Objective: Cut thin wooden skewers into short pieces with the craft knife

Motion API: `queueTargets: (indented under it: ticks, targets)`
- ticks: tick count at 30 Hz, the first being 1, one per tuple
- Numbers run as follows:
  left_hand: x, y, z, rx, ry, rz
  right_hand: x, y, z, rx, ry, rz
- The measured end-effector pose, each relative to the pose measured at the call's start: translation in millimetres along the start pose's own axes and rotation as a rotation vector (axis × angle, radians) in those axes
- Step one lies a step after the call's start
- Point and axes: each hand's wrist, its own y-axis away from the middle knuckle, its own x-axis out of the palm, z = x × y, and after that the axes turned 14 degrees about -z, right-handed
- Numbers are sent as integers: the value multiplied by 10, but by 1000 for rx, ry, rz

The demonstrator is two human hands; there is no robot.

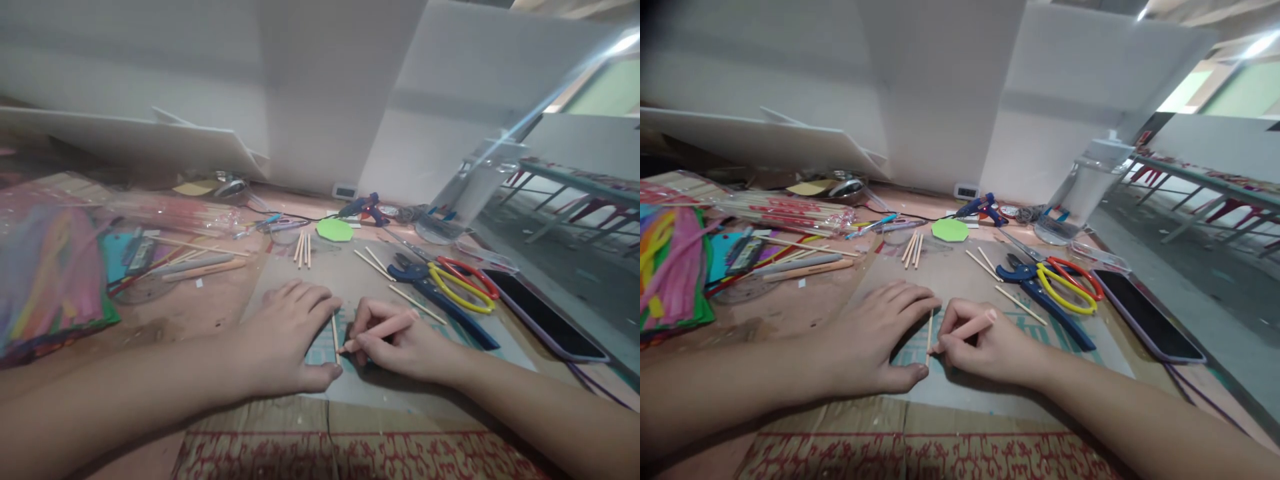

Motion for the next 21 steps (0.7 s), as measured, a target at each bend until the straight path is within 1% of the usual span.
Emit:
queueTargets:
  ticks: [6, 12, 15, 21]
  targets:
    - [0, 11, 21, 46, -38, -44, -17, -26, -2, -46, 15, 23]
    - [-7, 2, 44, 136, -72, -78, -29, -29, 26, -38, 17, 26]
    - [-8, -19, 71, 141, -38, -77, -42, -29, 31, -61, 17, 39]
    - [1, -50, 138, 148, 39, -119, -57, -36, 27, -81, -10, 44]
